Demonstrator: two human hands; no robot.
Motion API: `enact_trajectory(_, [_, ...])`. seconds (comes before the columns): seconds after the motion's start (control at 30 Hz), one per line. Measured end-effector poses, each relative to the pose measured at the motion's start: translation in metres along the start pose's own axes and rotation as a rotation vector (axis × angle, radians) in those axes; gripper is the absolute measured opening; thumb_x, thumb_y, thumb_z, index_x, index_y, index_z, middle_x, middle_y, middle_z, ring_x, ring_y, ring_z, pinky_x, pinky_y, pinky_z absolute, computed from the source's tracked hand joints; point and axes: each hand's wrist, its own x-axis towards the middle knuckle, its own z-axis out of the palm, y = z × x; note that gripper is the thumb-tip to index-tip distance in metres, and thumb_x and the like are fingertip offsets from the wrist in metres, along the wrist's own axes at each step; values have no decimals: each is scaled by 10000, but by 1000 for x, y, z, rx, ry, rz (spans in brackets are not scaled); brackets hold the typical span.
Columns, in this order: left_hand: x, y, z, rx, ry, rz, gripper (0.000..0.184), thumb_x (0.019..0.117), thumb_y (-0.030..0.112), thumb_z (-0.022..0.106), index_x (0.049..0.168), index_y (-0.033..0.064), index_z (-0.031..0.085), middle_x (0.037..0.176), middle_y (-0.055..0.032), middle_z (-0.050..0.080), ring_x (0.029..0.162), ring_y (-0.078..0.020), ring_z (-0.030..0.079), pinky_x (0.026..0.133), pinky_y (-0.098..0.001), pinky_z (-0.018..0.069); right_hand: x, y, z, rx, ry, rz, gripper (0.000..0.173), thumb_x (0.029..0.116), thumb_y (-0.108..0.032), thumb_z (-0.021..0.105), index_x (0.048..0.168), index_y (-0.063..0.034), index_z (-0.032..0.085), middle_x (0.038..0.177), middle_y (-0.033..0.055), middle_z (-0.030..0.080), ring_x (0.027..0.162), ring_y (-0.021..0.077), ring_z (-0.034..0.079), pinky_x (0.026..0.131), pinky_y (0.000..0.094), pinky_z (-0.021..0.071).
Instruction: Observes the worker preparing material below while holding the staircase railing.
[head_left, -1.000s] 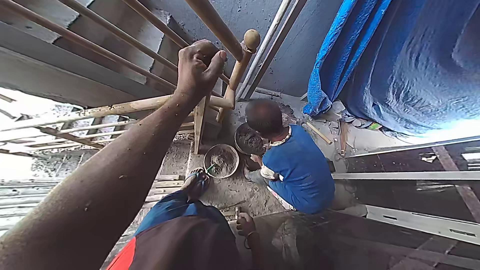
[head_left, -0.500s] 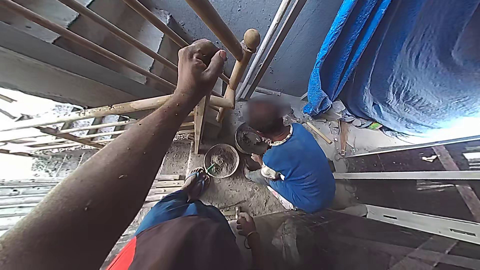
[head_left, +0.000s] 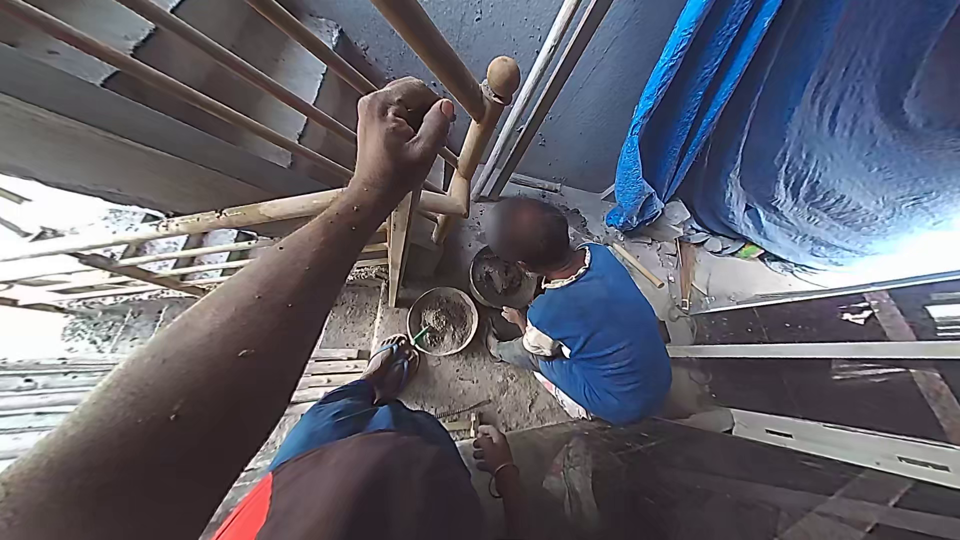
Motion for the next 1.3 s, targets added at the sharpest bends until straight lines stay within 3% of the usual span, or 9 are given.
enact_trajectory(0.63, [-3,2,-1,-27,0,4,286,1027,279,536,892,69,676,808,-15,679,686,-77,652,634,-290,556,-4,-3,0,-6,13,3,431,1062,-270,551,1456,-97,518,1263,202,662,1011,343,699,828,520,578])
enact_trajectory(1.3, [-2,1,-5,-15,1,9,282,1031,272,543,874,77,673,783,0,665,673,-55,617,619,-264,516,-4,-1,3,0,32,7,432,1059,-256,562,1452,-84,516,1266,207,662,1010,351,699,824,523,579])
